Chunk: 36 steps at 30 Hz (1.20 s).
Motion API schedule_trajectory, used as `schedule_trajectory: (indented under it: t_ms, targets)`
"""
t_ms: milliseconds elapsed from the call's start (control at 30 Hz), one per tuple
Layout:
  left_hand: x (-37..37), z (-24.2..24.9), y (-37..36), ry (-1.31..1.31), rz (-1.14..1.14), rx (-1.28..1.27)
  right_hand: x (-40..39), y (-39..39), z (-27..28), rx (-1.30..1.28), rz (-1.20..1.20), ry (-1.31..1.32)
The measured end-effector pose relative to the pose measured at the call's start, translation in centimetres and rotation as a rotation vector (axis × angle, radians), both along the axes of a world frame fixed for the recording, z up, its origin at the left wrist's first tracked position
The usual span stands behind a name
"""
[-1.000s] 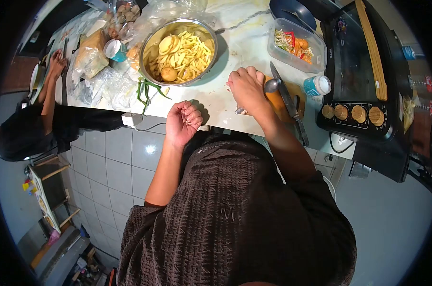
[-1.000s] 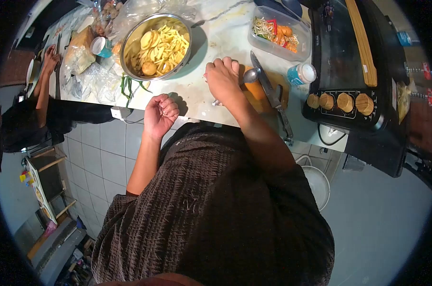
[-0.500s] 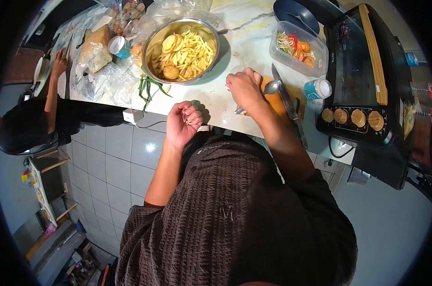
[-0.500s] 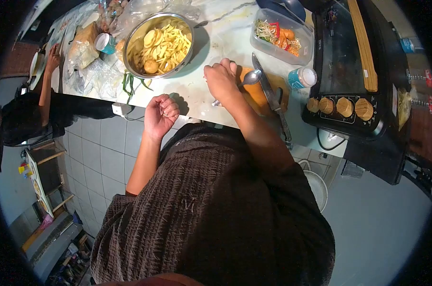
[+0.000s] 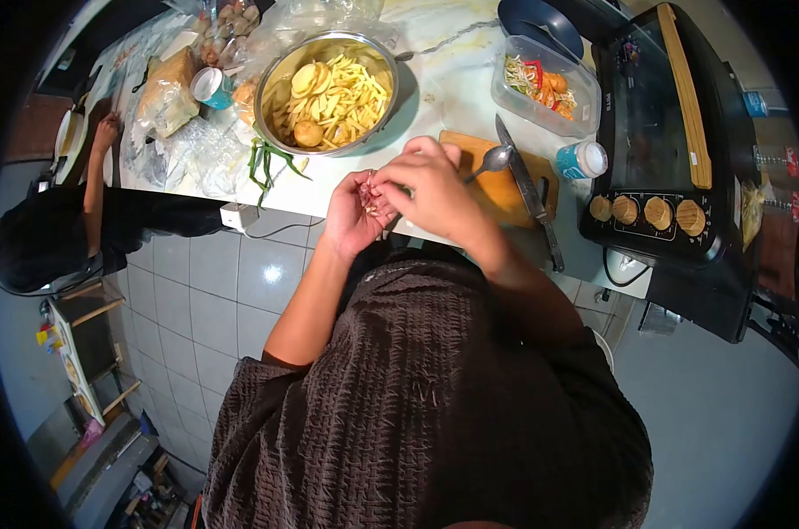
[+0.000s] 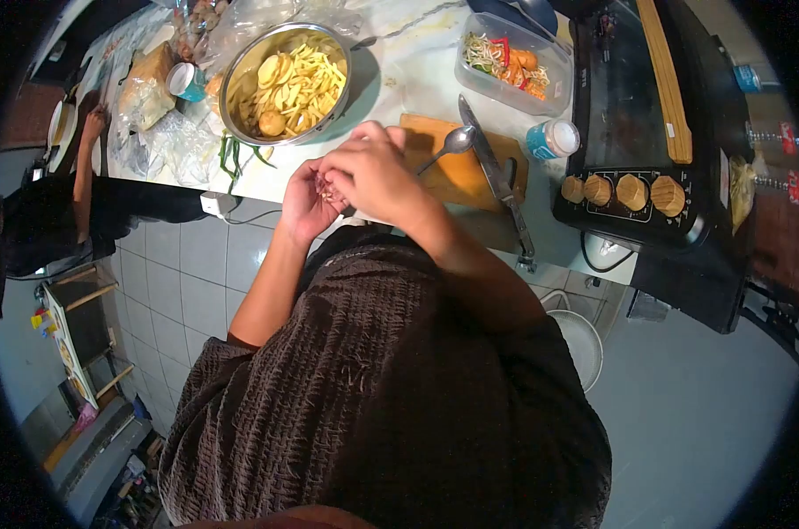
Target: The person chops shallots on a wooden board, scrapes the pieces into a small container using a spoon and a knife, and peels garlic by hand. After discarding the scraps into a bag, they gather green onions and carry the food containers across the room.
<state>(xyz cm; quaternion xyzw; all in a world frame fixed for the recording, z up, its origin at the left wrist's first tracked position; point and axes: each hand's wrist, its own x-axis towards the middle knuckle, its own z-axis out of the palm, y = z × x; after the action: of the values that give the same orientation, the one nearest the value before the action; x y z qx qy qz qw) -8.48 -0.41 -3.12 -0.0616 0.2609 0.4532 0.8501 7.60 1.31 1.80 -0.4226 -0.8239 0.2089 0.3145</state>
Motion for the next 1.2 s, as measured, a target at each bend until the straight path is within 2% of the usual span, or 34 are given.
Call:
schedule_trajectory:
  t_ms: [33,67,200,267,367,500,567,633,700,767,967,1033,1067,1100,1167,1200]
  targets:
    - [0.5,0.9,0.2,0.193,0.011,-0.114,-0.3,-0.4,0.2,0.029,0.031,0.013]
    - [0.6,0.6,0.4,0.167,-0.015,-0.024,-0.7,-0.7,0.1,0.031,-0.012,-0.005]
    - [0.1,0.1,0.4,0.159,0.038,-0.103,-0.5,-0.8,0.7,0.072,-0.011,0.023]
    - [-1.5,-1.4,0.0,-0.195,-0.031,0.072,-0.6,-0.4,0.7,-0.02,-0.091,0.072]
    - [-3.9,-2.2,-1.2,-0.276,0.06,0.041,-1.3,0.5,-3.0,-0.036,-0.091,0.084]
    - [-8.0,-1.9,-3.4,-0.241,0.183,0.035,-5.1,-0.1,-5.3,-0.155,-0.022,-0.061]
    - [-10.1,-1.6,-4.7,-0.253,0.25,0.032,-7.5,0.3,-6.5,-0.117,0.022,-0.068]
    - [-11.9,-1.5,-5.8,-0.229,0.308,0.045,-9.7,1.0,-7.0,-0.101,0.038,-0.327]
    - [-13.4,-1.4,-6.5,-0.223,0.332,0.049,-11.2,1.8,-6.9,-0.032,0.051,-0.331]
    - [-14.6,-1.2,-7.1,-0.182,0.387,0.06,-12.6,2.5,-6.8,-0.133,0.053,-0.368]
    - [-15.3,-1.1,-6.4,-0.155,0.393,-0.014,-13.5,1.9,-7.6,-0.099,-0.057,-0.39]
    - [-15.0,-1.3,-5.4,-0.154,0.357,-0.017,-12.7,1.4,-5.7,-0.15,-0.101,-0.303]
    - [-14.7,-1.6,-4.8,-0.179,0.304,0.003,-12.2,0.7,-4.6,-0.068,-0.11,-0.174]
    - [-14.2,-1.8,-4.0,-0.206,0.248,0.024,-11.9,0.1,-3.2,-0.072,-0.12,-0.175]
    - [-12.7,-1.7,-2.7,-0.178,0.182,0.037,-11.2,-1.0,-0.6,-0.073,-0.018,0.175]
    - [-11.8,-1.5,-1.9,-0.032,0.192,-0.09,-11.0,-1.6,-0.1,-0.075,-0.034,0.169]
